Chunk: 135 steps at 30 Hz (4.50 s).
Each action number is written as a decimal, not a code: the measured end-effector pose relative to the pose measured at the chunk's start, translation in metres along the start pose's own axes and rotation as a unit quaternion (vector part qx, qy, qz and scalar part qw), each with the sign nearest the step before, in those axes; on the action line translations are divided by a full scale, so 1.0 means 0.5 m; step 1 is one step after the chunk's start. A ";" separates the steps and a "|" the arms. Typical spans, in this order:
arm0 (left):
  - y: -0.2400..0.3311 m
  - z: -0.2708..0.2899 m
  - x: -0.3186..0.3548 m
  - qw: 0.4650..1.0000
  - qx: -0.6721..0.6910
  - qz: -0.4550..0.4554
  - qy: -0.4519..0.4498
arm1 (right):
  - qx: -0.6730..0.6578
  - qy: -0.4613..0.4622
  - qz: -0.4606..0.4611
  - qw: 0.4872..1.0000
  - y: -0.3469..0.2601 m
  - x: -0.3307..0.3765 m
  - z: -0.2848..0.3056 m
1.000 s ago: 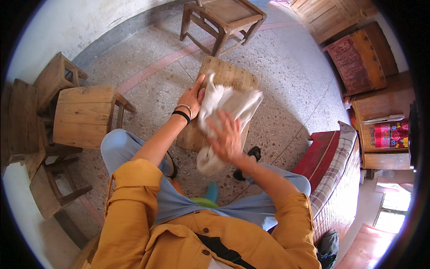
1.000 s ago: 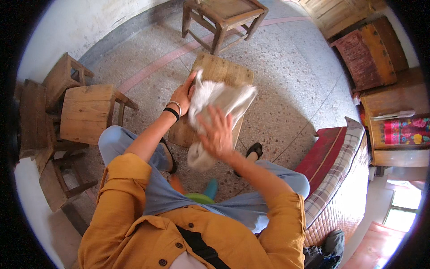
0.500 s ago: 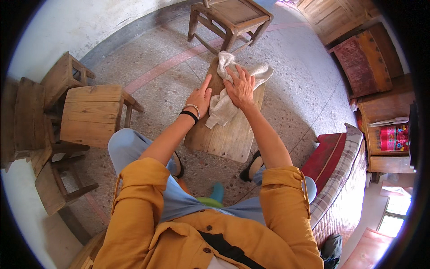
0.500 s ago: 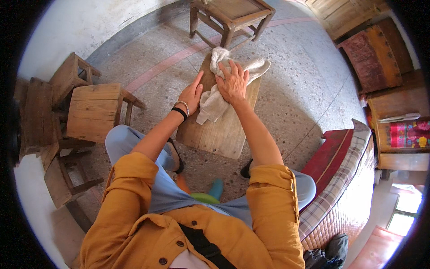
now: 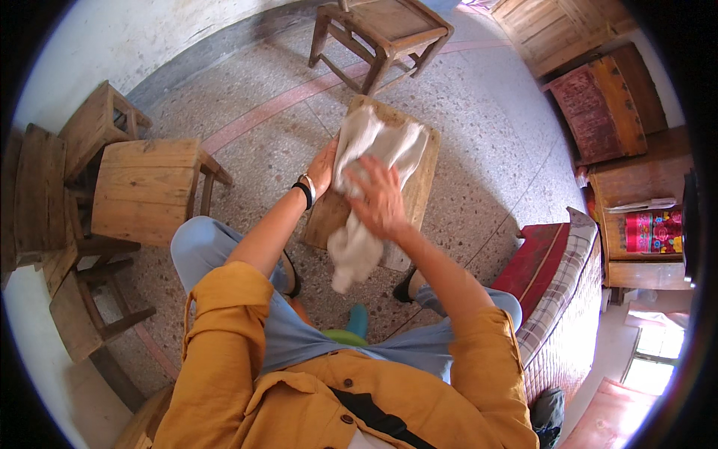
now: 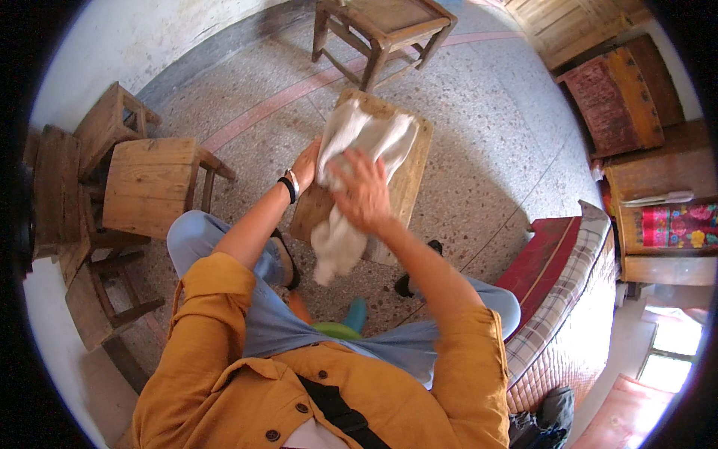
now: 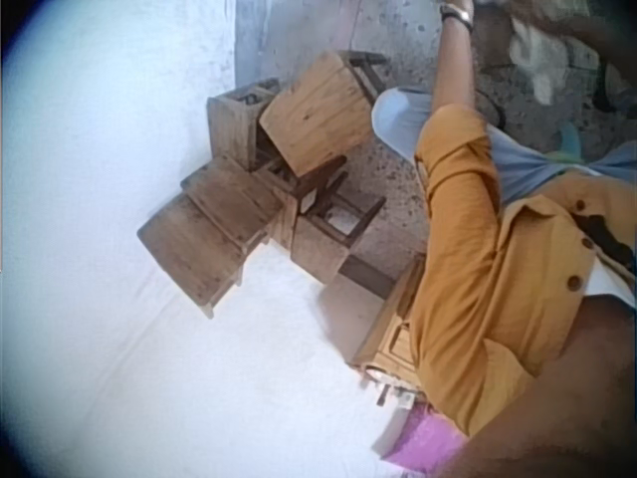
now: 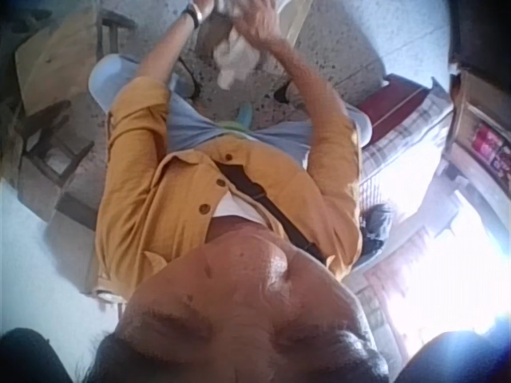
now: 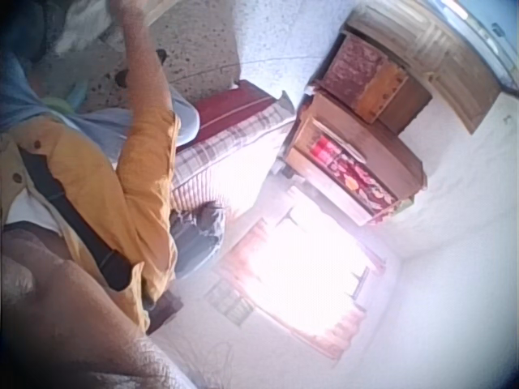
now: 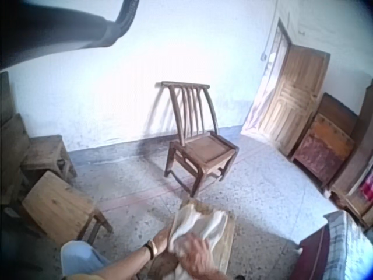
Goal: The person sweeps the tiled floor of a bedroom with a broom, then sits on a small green stool to wipe a wooden stool with a white cloth. The person handles a mobile phone and a cloth during the process.
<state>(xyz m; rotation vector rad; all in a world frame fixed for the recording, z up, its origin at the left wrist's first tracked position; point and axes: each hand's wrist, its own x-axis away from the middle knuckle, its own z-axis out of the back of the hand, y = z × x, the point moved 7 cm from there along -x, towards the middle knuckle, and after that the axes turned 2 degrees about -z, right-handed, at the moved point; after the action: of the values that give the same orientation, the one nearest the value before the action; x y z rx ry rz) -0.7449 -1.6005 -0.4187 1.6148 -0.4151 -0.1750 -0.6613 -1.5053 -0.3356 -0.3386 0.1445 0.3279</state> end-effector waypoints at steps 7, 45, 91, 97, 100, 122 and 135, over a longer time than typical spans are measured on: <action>-0.028 0.011 -0.003 0.995 0.066 0.078 0.009 | 0.050 0.094 -0.106 0.989 0.120 -0.153 -0.014; 0.096 -0.003 -0.133 0.895 -0.435 -0.040 0.087 | -0.048 0.048 -0.392 0.918 0.215 0.071 0.017; 0.078 -0.001 -0.200 0.922 -0.362 -0.097 0.096 | -0.108 0.086 -0.399 0.906 0.235 0.093 0.030; 0.067 -0.016 0.034 0.913 -0.389 -0.112 0.051 | -0.111 0.093 -0.404 0.903 0.241 0.098 0.037; 0.052 0.007 0.204 0.921 -0.385 -0.067 -0.001 | -0.116 0.089 -0.401 0.904 0.232 0.091 0.037; 0.088 -0.042 0.017 0.845 -0.516 -0.137 0.033 | -0.123 0.084 -0.405 0.902 0.234 0.091 0.038; 0.116 -0.178 0.021 0.717 -0.643 -0.259 -0.073 | -0.134 0.094 -0.394 0.904 0.242 0.098 0.035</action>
<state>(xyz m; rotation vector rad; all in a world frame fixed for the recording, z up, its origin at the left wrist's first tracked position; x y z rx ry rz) -0.7127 -1.5239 -0.3520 0.2590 0.1129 -0.8248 -0.6547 -1.3770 -0.3652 -0.6697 0.1392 -0.4979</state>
